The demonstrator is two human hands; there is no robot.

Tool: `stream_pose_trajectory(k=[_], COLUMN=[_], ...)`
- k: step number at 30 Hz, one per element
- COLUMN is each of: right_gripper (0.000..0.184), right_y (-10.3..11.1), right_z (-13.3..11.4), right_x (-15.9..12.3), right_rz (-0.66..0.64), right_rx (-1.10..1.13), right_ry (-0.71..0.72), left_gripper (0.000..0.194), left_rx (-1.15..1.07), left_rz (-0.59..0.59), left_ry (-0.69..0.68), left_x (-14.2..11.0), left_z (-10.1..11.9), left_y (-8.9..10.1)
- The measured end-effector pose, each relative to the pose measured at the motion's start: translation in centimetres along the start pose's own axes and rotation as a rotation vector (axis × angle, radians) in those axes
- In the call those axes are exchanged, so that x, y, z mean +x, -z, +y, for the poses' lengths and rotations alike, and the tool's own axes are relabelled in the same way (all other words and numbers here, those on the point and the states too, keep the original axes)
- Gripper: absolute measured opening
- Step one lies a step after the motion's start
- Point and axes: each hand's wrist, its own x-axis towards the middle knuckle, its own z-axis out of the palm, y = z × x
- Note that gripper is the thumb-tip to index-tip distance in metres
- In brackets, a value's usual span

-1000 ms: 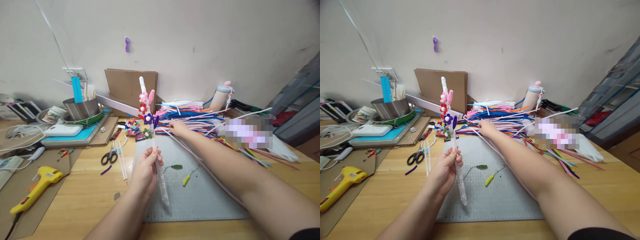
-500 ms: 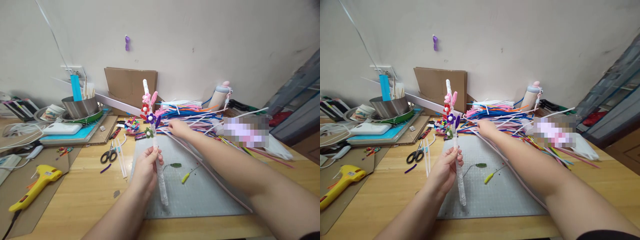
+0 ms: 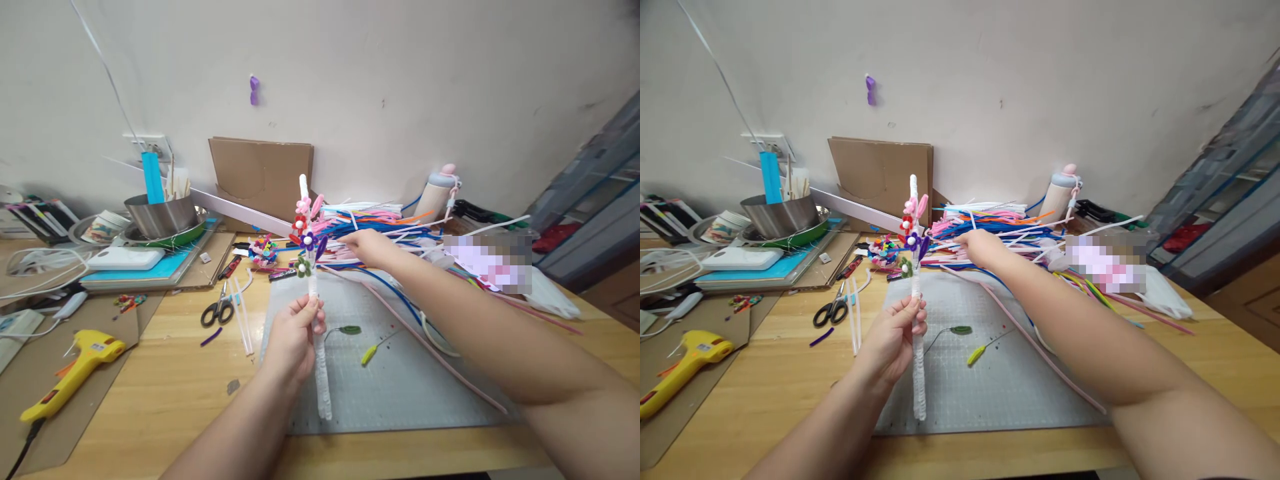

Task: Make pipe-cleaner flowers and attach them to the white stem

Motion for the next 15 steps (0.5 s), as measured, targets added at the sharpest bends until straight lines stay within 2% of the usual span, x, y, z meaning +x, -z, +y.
stream_pose_trajectory(k=[5, 10, 13, 15], right_gripper=[0.024, 0.023, 0.017, 0.018], right_y=[2.9, 4.1, 4.6, 4.7], right_z=[0.7, 0.7, -0.8, -2.2], right_x=[-3.2, -7.7, -10.2, -11.6], right_rz=[0.141, 0.307, 0.292, 0.216], right_rx=[0.040, 0.336, 0.448, 0.414], right_ry=[0.072, 0.091, 0.238, 0.379], left_gripper=[0.019, 0.019, 0.020, 0.021], left_rx=[0.056, 0.126, 0.183, 0.230], left_rz=[0.020, 0.022, -0.005, -0.022], left_ry=[-0.029, -0.067, -0.096, -0.105], left_x=[-0.1, -0.2, -0.3, -0.4], left_z=[-0.1, -0.4, -0.8, -1.1], left_y=[-0.1, -0.3, -0.3, -0.3])
